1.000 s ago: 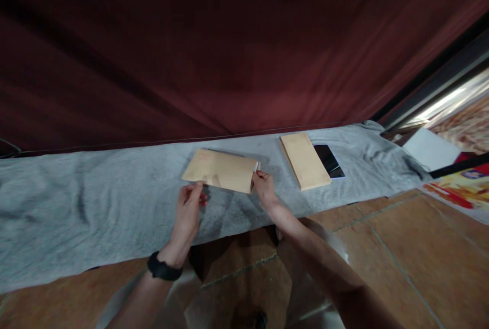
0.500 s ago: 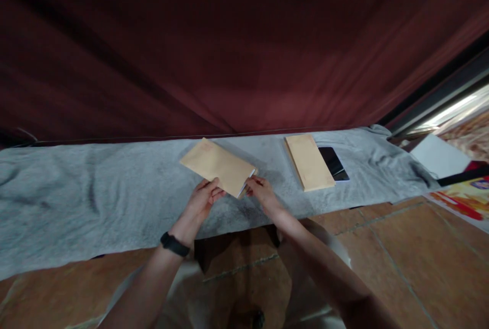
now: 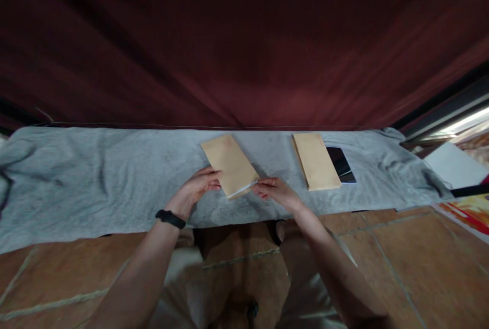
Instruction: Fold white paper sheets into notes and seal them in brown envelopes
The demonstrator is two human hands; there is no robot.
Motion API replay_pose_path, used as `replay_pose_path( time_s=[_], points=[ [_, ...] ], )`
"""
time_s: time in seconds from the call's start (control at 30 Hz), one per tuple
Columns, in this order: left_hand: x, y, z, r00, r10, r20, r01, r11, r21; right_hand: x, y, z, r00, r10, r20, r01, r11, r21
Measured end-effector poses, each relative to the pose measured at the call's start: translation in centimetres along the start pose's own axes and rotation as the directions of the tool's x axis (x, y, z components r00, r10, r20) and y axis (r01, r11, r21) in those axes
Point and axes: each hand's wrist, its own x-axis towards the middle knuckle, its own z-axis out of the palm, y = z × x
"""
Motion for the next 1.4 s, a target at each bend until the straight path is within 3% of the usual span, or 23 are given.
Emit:
replay_pose_path(
  time_s=[0.1,0.2,0.33,0.4,0.47,0.57,0.67,0.77,1.17,1.4],
  points=[
    [0.3,-0.3,-0.2,0.999,0.036,0.017,-0.037,0.997,0.074,0.3,0.4,-0.8,0.990,-0.114,-0.088,0.099,0.982,-0.160],
    [0.8,-0.7,0.0,0.995,0.103,-0.016,-0.099,0.981,0.168,0.7,0.8,-0.7,0.918,-0.352,-0.184,0.251,0.873,-0.419],
    [1.6,-1.3,0.3,0.951,0.268,-0.153,-0.201,0.913,0.354,1.3,1.6,0.3,0.858,-0.511,-0.049,0.373,0.686,-0.625],
    [1.7,-1.5,0.3,0.900,0.396,-0.184,-0.254,0.817,0.518,1.4,1.8,0.9,0.849,-0.526,0.046,0.405,0.594,-0.695],
    [1.4,-1.9,0.3,0.815,0.553,-0.172,-0.294,0.651,0.700,1.4,1.9,1.3,0.849,-0.511,0.133,0.424,0.510,-0.749],
    [0.1,-2.9,0.5,0.702,0.711,0.031,-0.406,0.364,0.839,1.1,1.5,1.5,0.845,-0.484,0.227,0.452,0.421,-0.786],
    [-1.5,-4.2,0.9,0.669,0.674,0.312,-0.551,0.168,0.817,0.9,0.9,1.5,0.839,-0.467,0.278,0.470,0.368,-0.802],
    [-2.4,-5.0,1.2,0.671,0.592,0.447,-0.601,0.080,0.795,0.8,0.5,1.5,0.843,-0.455,0.287,0.466,0.349,-0.813],
    [-2.6,-4.8,1.3,0.715,0.523,0.464,-0.559,0.028,0.829,0.9,0.7,1.4,0.847,-0.444,0.292,0.465,0.355,-0.811],
    [-3.2,-5.6,2.0,0.700,0.519,0.491,-0.569,-0.011,0.822,1.3,1.0,1.8,0.831,-0.496,0.252,0.476,0.398,-0.784]
  ],
)
